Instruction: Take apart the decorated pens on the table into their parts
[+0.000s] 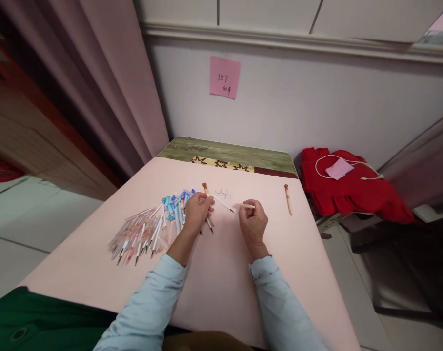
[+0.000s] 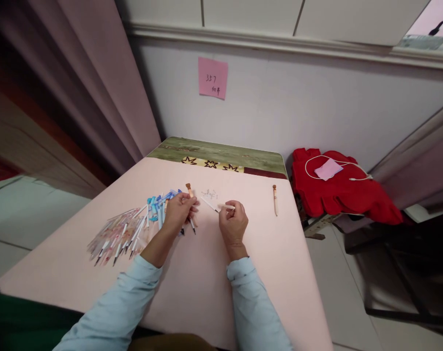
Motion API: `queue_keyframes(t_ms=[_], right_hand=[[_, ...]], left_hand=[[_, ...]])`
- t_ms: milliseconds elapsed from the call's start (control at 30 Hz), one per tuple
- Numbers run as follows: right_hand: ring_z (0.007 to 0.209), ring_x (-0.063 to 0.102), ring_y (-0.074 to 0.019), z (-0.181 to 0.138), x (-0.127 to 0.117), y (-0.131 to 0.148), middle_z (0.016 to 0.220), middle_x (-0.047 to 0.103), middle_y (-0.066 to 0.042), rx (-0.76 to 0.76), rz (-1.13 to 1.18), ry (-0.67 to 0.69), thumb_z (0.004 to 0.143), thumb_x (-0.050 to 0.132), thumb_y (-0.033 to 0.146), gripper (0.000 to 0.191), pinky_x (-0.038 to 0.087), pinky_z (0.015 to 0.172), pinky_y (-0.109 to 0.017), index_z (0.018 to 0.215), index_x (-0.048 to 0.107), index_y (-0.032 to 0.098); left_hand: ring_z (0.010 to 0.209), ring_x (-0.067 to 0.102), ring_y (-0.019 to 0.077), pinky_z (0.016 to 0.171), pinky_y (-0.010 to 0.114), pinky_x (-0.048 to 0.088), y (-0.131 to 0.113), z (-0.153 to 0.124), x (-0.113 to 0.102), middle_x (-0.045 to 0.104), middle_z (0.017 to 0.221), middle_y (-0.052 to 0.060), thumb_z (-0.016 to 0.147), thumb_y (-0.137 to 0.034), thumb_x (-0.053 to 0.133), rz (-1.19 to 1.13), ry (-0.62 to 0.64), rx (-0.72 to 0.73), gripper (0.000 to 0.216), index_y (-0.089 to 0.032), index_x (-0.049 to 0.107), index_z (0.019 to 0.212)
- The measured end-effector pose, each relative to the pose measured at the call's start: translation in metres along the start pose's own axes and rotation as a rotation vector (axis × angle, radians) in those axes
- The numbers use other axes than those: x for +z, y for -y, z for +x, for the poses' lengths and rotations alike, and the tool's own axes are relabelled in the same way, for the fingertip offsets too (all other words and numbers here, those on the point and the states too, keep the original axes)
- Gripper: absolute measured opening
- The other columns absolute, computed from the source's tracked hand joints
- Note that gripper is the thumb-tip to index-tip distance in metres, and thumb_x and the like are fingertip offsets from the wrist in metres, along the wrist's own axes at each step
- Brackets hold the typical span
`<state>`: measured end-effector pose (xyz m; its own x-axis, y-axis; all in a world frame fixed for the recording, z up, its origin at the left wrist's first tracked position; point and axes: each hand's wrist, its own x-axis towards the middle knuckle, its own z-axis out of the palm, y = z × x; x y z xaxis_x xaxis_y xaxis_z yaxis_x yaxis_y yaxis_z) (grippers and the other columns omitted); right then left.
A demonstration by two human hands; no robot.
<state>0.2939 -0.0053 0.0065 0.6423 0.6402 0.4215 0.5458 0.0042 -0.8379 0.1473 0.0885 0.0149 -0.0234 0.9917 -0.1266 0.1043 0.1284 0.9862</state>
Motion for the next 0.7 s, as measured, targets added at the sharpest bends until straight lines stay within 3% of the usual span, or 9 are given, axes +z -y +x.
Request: queue_keyframes(t_ms=[167, 433, 567, 700], right_hand=[[0.053, 0.046, -0.0115, 0.0, 0.003, -0.004, 0.069, 0.059, 0.001, 0.039, 0.0, -0.012, 0.076, 0.055, 0.026, 0.012, 0.04, 0.058, -0.024, 0.082, 0.062, 0.018], [0.054, 0.051, -0.0126, 0.001, 0.002, -0.007, 0.068, 0.061, 0.001, 0.121, 0.026, 0.025, 0.076, 0.057, 0.031, 0.017, 0.043, 0.06, -0.025, 0.085, 0.064, 0.018], [0.053, 0.049, -0.0126, 0.002, 0.004, -0.006, 0.068, 0.061, 0.001, 0.126, 0.036, 0.03, 0.076, 0.056, 0.031, 0.017, 0.042, 0.06, -0.025, 0.085, 0.063, 0.018], [0.054, 0.049, -0.0129, 0.002, 0.004, -0.003, 0.068, 0.06, 0.001, 0.162, 0.07, 0.053, 0.077, 0.055, 0.031, 0.015, 0.041, 0.06, -0.025, 0.084, 0.061, 0.019]], left_hand=[[0.073, 0.067, 0.0181, 0.065, 0.026, 0.05, 0.006, 0.017, 0.001, 0.074, 0.079, 0.003, 0.071, -0.03, 0.071, 0.23, -0.042, 0.234, 0.017, -0.019, 0.073, 0.083], [0.074, 0.068, 0.0167, 0.073, 0.026, 0.05, 0.006, 0.037, 0.023, 0.076, 0.081, 0.003, 0.074, -0.029, 0.068, 0.324, 0.041, 0.358, 0.017, -0.018, 0.075, 0.086], [0.073, 0.067, 0.017, 0.071, 0.026, 0.049, 0.01, 0.04, 0.017, 0.075, 0.078, 0.003, 0.071, -0.03, 0.071, 0.38, 0.054, 0.318, 0.016, -0.018, 0.075, 0.082], [0.071, 0.066, 0.0172, 0.067, 0.026, 0.049, 0.016, 0.041, 0.013, 0.074, 0.075, 0.004, 0.07, -0.031, 0.071, 0.294, 0.052, 0.283, 0.019, -0.017, 0.075, 0.083]])
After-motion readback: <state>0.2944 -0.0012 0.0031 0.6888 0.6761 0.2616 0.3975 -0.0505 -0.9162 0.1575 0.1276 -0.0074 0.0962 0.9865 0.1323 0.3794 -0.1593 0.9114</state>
